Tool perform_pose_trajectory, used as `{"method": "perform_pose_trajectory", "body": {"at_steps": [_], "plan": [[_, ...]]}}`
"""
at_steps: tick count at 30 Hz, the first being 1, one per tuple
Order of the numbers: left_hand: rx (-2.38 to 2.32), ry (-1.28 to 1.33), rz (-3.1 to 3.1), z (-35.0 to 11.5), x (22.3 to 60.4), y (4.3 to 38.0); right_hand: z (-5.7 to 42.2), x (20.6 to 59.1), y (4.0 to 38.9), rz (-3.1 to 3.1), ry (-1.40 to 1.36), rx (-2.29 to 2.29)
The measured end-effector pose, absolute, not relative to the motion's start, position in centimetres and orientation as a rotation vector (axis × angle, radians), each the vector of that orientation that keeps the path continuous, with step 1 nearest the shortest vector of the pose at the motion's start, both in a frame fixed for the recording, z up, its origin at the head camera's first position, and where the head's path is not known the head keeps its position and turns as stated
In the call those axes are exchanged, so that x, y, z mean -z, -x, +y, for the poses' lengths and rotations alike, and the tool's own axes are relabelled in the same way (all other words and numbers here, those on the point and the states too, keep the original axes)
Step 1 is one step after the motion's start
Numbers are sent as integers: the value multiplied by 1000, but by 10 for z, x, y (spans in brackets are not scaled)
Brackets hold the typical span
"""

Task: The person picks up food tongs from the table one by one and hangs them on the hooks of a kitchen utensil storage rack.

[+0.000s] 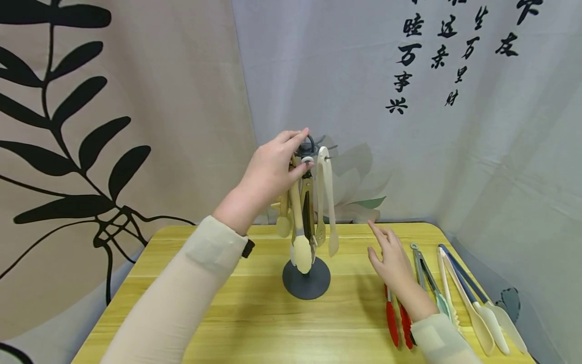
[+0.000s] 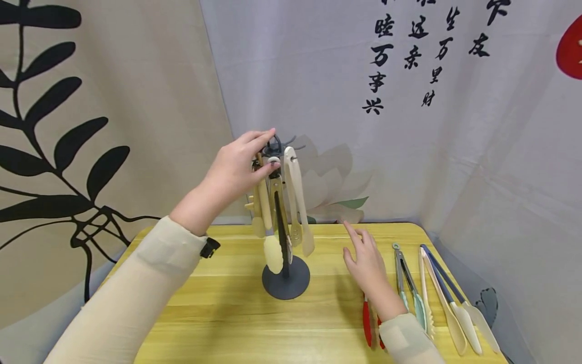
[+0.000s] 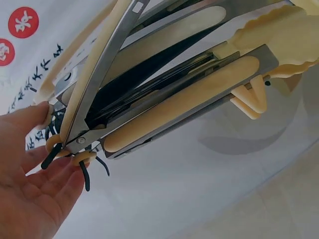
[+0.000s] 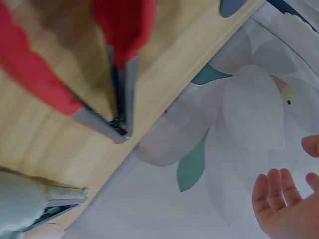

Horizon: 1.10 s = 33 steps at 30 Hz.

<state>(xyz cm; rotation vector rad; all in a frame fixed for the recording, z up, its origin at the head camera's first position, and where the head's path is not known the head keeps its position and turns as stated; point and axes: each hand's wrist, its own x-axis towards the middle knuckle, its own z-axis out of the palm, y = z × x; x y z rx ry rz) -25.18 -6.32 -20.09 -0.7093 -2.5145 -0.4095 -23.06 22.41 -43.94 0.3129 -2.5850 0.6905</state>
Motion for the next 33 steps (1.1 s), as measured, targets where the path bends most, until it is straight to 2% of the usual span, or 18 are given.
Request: {"method": "perform_pose_trajectory", "body": {"at_steps": [9, 23, 33], "plan": [[506, 724, -2517, -67, 202, 250, 241, 458, 226, -2671, -313, -641], [523, 696, -2463, -61, 204, 249, 265, 478, 221, -2961, -62, -533], [509, 599, -2436, -53, 206, 249, 265, 483, 219, -3168, -3, -556]]}}
